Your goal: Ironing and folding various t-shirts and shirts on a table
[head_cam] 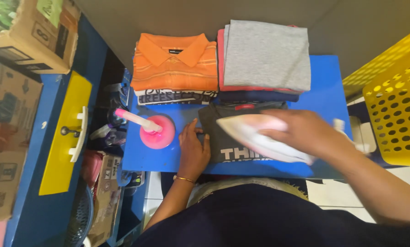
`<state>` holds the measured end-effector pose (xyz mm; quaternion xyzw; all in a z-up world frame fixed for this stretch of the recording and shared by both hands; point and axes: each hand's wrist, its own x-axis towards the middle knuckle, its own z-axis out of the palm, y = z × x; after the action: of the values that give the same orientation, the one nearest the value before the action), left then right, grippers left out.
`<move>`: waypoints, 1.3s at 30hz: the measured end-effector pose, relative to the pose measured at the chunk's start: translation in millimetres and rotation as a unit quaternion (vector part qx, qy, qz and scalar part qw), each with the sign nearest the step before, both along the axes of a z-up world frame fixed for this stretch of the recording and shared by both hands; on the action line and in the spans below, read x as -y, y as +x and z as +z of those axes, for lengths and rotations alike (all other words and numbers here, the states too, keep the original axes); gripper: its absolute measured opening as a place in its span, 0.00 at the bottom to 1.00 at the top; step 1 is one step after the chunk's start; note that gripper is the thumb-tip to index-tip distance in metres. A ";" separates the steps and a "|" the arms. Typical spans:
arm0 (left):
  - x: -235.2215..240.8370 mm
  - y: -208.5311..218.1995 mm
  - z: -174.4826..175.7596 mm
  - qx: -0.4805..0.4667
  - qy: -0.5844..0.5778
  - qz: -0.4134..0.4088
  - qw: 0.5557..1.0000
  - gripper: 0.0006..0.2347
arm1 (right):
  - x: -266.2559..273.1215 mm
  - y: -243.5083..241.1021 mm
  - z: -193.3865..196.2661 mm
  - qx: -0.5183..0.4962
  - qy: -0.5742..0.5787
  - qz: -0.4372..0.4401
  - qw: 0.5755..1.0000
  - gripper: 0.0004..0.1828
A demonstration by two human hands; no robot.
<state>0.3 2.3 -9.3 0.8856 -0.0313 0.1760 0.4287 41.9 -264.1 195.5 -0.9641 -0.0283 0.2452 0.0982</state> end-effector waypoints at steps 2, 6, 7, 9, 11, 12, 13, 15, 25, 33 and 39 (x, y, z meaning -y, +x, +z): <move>-3.8 3.6 -19.2 0.016 0.003 0.002 1.000 0.24 | -25.2 8.7 -10.2 0.099 0.080 0.151 0.980 0.28; -10.0 12.9 -5.7 -0.030 -0.052 0.026 0.998 0.22 | -35.8 24.5 -9.4 0.086 0.071 0.170 0.979 0.29; -12.6 19.9 -0.9 -0.059 -0.039 0.037 0.997 0.22 | -35.2 24.4 -8.0 0.069 0.062 0.171 0.981 0.28; -14.5 36.3 5.1 -0.092 -0.028 0.047 0.994 0.22 | -31.2 22.6 -6.4 0.049 0.051 0.171 0.983 0.28; -18.4 58.7 8.2 -0.185 -0.022 0.033 0.982 0.29 | -27.9 21.5 -7.6 0.039 0.043 0.189 0.980 0.26; -15.8 66.8 5.7 -0.186 -0.022 0.032 0.982 0.29 | -27.8 17.0 -6.2 0.038 0.044 0.187 0.981 0.26; -12.8 75.1 3.3 -0.183 -0.017 0.034 0.982 0.28 | -27.5 12.7 -4.6 0.027 0.043 0.198 0.979 0.26; -7.4 94.6 5.7 -0.178 -0.012 0.032 0.983 0.26 | -29.2 9.0 2.3 0.019 0.043 0.205 0.978 0.27; -10.4 106.3 15.7 -0.271 -0.006 0.026 0.962 0.22 | -36.5 21.8 -7.4 0.016 0.033 0.248 0.968 0.22; -3.9 71.5 57.3 -0.267 -0.044 0.033 0.962 0.20 | -36.8 52.9 -9.9 0.062 -0.033 0.194 0.978 0.25; 16.0 3.5 56.0 -0.089 -0.014 0.026 0.996 0.25 | -48.8 35.9 4.1 -0.005 0.006 0.196 0.981 0.25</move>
<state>3.8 -13.7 46.7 0.8922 0.0326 0.1082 0.4373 77.8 -215.3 199.6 -0.9381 -0.2177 0.2639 0.0541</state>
